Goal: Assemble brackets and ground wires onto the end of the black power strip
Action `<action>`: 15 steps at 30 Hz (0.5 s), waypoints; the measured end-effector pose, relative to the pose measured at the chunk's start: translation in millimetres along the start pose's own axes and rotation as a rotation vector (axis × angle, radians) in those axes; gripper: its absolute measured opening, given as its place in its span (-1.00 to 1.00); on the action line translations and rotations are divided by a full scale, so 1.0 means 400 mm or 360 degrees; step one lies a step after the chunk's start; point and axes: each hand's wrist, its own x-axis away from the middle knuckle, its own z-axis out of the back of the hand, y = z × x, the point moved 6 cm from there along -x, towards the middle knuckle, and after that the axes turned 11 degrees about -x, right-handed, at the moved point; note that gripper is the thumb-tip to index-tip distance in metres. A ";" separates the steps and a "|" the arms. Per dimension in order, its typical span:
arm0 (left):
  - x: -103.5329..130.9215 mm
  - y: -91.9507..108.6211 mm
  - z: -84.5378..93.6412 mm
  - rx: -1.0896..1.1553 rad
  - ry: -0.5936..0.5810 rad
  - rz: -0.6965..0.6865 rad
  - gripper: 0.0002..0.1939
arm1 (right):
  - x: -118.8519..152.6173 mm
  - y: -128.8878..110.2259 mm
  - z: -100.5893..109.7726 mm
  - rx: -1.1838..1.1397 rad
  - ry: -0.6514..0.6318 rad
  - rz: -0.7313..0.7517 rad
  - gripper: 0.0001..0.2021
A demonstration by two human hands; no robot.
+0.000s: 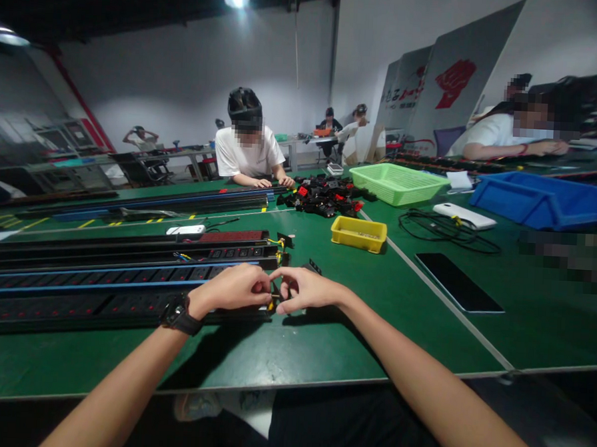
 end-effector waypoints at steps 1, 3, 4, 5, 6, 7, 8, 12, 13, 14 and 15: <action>-0.001 -0.002 -0.002 0.0011 0.0005 -0.0017 -0.78 | 0.000 0.001 0.000 -0.0016 -0.0011 -0.0002 -0.36; -0.003 -0.008 -0.007 0.0055 -0.0007 -0.0051 -0.78 | 0.000 0.001 -0.001 -0.0034 -0.0014 -0.0007 -0.36; -0.003 -0.011 -0.010 0.0086 -0.0020 -0.0064 -0.78 | 0.000 0.000 -0.001 -0.0036 -0.0004 -0.0009 -0.36; -0.003 -0.014 -0.012 0.0116 -0.0030 -0.0075 -0.77 | 0.000 0.000 -0.002 -0.0037 0.0006 -0.0011 -0.36; -0.004 -0.017 -0.014 0.0144 -0.0037 -0.0086 -0.76 | -0.001 0.000 -0.001 -0.0038 0.0016 -0.0013 -0.36; -0.004 -0.020 -0.016 0.0169 -0.0041 -0.0100 -0.75 | -0.001 0.000 -0.002 -0.0043 0.0020 -0.0016 -0.36; -0.004 -0.021 -0.017 0.0191 -0.0043 -0.0118 -0.73 | -0.001 0.000 -0.002 -0.0052 0.0020 -0.0017 -0.36; -0.002 -0.020 -0.016 0.0219 -0.0053 -0.0169 -0.71 | 0.000 0.000 0.003 -0.0074 0.0009 -0.0023 -0.36; -0.001 -0.020 -0.014 0.0209 -0.0047 -0.0161 -0.71 | 0.001 -0.001 0.005 -0.0082 0.0006 -0.0026 -0.37; 0.000 -0.021 -0.011 0.0199 -0.0040 -0.0145 -0.72 | 0.003 -0.003 0.007 -0.0093 0.0006 -0.0028 -0.37; 0.001 -0.022 -0.009 0.0193 -0.0031 -0.0126 -0.74 | 0.004 -0.005 0.009 -0.0104 0.0009 -0.0030 -0.38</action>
